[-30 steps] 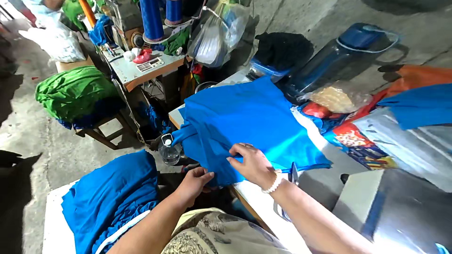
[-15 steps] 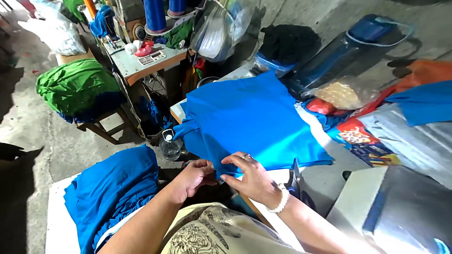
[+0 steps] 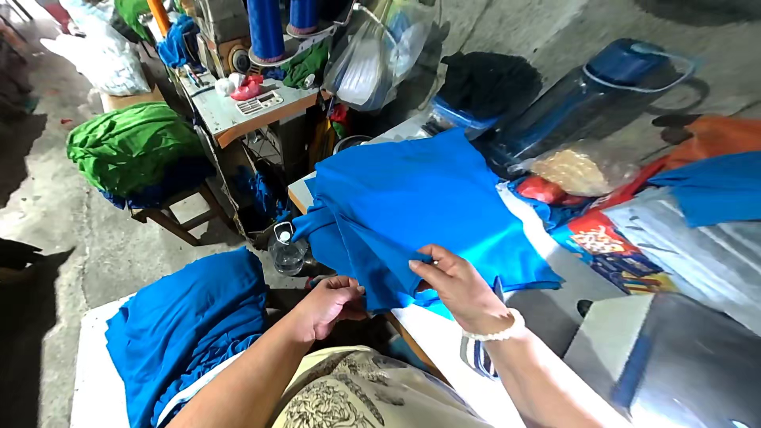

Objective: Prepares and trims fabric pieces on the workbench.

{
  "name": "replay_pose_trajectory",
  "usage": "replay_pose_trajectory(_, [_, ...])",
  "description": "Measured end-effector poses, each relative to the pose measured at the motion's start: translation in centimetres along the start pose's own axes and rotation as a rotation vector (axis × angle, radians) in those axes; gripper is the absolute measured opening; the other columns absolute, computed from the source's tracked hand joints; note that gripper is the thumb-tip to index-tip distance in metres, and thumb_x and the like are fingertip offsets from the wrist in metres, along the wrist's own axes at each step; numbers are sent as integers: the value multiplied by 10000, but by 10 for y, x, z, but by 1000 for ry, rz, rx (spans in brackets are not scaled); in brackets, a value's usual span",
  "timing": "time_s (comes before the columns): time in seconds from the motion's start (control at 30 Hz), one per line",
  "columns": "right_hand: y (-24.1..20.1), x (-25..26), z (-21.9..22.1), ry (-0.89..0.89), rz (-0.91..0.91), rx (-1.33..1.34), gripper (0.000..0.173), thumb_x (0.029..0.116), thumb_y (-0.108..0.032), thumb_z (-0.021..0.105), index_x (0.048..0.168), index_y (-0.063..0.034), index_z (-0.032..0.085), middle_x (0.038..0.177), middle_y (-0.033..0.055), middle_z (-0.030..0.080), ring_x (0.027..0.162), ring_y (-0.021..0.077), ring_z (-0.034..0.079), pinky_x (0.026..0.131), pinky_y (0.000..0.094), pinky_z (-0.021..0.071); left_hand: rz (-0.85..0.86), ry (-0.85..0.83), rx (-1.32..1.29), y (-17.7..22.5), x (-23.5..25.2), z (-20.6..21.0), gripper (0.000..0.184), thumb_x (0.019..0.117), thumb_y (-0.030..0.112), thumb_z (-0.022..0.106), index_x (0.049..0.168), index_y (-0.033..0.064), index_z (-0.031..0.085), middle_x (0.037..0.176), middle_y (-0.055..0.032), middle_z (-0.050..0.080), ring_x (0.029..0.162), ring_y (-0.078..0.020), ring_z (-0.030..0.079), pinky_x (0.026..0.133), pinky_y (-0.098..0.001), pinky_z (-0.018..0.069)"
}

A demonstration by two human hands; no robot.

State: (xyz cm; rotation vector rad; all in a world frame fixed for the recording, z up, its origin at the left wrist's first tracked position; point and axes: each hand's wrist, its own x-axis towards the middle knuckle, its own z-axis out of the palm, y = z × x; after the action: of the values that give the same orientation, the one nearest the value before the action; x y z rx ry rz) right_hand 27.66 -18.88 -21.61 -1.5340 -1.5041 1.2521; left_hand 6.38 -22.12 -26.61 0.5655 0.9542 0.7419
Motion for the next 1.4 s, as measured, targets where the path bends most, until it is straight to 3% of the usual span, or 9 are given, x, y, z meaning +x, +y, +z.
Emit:
replay_pose_trajectory(0.23, [-62,19,-56,185,-398,-575,111,988,-86,621,1039,8,651,635,47,529,535,145,476,535,380,425,-83,119,24,-13,-1,-5,75,1053,42,478,1073,8,542,917,-79,673,816,-161,694,763,-319,593])
replay_pose_trajectory(0.53, [-119,34,-93,324,-687,-837,135,986,-60,576,1039,34,657,768,179,632,639,287,601,606,495,485,33,171,-2,-8,-1,5,59,998,-28,553,969,22,542,898,-77,656,791,-162,681,732,-315,593])
replay_pose_trajectory(0.77, [-94,21,-71,256,-626,-613,138,938,-109,624,996,8,670,785,93,647,637,153,601,597,376,521,190,136,74,-1,-6,11,109,963,-37,560,903,54,553,853,-13,630,794,-105,655,758,-292,582])
replay_pose_trajectory(0.83, [-75,9,-37,127,-597,-600,87,923,-81,660,962,-10,689,773,88,661,622,188,624,569,399,543,247,157,18,1,-3,18,114,945,-63,571,915,42,539,827,-20,643,761,-117,673,733,-304,599])
replay_pose_trajectory(0.93, [-38,-7,15,-21,-607,-732,103,903,-39,663,964,-8,741,876,149,721,808,310,725,715,501,606,368,201,37,1,0,27,222,915,-80,574,1076,26,463,876,-33,627,769,-115,670,711,-303,592])
replay_pose_trajectory(1.07, [-6,-13,38,71,-697,-696,144,886,-54,602,925,-28,738,867,140,732,831,303,742,727,437,618,519,111,288,-10,4,16,202,945,10,486,1132,-34,549,973,-31,626,840,-64,644,745,-258,565])
replay_pose_trajectory(1.13, [-1,-16,39,122,-716,-694,147,882,-67,601,909,-43,743,851,127,722,803,282,735,702,409,617,460,54,315,-5,3,16,229,995,50,411,1017,23,638,928,32,650,830,-24,644,753,-236,565])
replay_pose_trajectory(1.23, [5,-18,40,149,-814,-780,138,886,-66,599,847,-31,727,812,134,715,789,286,740,687,398,619,267,46,253,11,1,26,410,1109,202,270,1174,-16,611,1040,-36,667,953,-78,653,823,-287,553])
replay_pose_trajectory(1.4, [22,-24,41,184,-856,-795,141,892,-144,618,849,-45,708,817,130,718,784,283,743,673,394,617,132,127,221,27,2,36,115,1064,82,507,1026,6,585,863,-21,677,803,-78,680,766,-265,583])
